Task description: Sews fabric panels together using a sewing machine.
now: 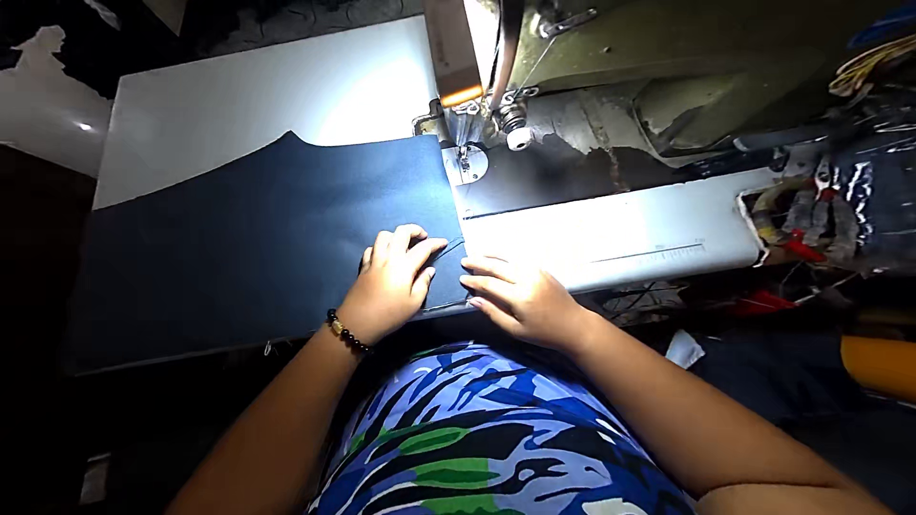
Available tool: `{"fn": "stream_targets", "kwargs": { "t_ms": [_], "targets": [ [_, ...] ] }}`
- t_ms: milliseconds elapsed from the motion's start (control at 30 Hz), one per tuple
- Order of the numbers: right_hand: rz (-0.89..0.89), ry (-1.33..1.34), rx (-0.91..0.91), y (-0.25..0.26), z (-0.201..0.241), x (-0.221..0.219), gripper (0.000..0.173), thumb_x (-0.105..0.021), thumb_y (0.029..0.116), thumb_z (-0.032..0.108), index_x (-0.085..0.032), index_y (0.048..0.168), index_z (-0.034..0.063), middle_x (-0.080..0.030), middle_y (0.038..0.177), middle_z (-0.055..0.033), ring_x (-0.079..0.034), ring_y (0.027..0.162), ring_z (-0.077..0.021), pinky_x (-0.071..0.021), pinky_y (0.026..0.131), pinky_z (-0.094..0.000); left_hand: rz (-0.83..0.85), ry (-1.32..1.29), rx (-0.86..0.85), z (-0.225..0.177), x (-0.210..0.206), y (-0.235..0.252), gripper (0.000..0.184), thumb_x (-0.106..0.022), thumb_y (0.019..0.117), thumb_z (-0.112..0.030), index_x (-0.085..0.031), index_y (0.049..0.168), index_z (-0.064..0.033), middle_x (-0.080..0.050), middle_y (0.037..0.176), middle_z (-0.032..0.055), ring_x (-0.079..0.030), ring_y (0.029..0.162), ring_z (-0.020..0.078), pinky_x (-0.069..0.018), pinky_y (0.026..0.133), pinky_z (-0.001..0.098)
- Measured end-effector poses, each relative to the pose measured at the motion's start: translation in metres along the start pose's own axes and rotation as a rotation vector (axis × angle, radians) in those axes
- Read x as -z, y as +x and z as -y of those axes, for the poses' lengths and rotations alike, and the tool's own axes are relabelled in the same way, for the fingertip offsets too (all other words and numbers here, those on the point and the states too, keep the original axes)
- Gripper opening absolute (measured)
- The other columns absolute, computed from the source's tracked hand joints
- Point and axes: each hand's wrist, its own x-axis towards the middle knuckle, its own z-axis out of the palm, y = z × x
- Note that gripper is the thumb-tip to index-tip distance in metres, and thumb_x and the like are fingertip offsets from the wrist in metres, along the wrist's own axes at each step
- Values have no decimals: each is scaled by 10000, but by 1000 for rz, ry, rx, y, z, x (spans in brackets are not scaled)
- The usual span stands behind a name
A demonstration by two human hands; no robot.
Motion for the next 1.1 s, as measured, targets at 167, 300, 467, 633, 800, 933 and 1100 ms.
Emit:
{"fn": "stream_targets", "kwargs": {
  "t_ms": [167,300,467,633,800,933,1100],
  "targets": [
    [-136,12,30,1,2,-10,285,-559,1005,237,-806,1022,95,-750,1188,-78,-686,1160,-239,-545,975,-415,-86,97,-156,4,-4,-4,450,-586,927,-76,-687,1354,-178,-635,1123,146,-600,1025,343,-490,807,512],
    [-150,24,85,-2,-1,-7,253,-584,988,191,-805,1023,73,-755,1179,-97,-698,1153,-235,-551,994,-361,-188,141,-297,2,-10,-5,406,-562,928,25,-714,1291,-79,-640,944,132,-620,857,300,-501,716,448],
    [-174,42,94,0,0,-7,236,-593,962,148,-805,1000,52,-759,1160,-115,-706,1141,-242,-552,1000,-360,-181,193,-252,-4,-13,-12,457,-556,922,-13,-717,1316,-178,-640,938,109,-612,843,288,-457,700,446],
    [-137,134,118,-2,-2,-3,244,-610,967,197,-794,898,54,-758,1089,-122,-712,1077,-227,-574,925,-349,-147,188,-231,-5,-13,-11,452,-572,923,-42,-706,1330,-186,-637,952,112,-616,857,294,-468,685,448],
    [-168,332,38,-2,-4,5,366,-588,964,204,-574,623,70,-595,728,-41,-545,642,-78,-430,547,-223,-141,174,-223,-6,-13,-10,458,-577,911,-42,-703,1330,-181,-628,945,115,-613,854,303,-459,660,447],
    [-215,284,-280,11,4,9,195,-591,957,170,-736,948,40,-690,794,-40,-638,726,-89,-536,693,-270,-127,171,-218,-7,-12,-10,460,-575,906,-38,-706,1324,-179,-623,979,118,-615,862,301,-462,656,453],
    [-14,53,-367,48,4,14,318,-591,985,194,-722,1230,40,-710,997,-129,-696,902,-265,-568,775,-453,-70,140,-213,-8,-7,-9,476,-584,890,-5,-700,1327,-154,-654,1201,135,-642,947,316,-506,685,490]
  ]
}}
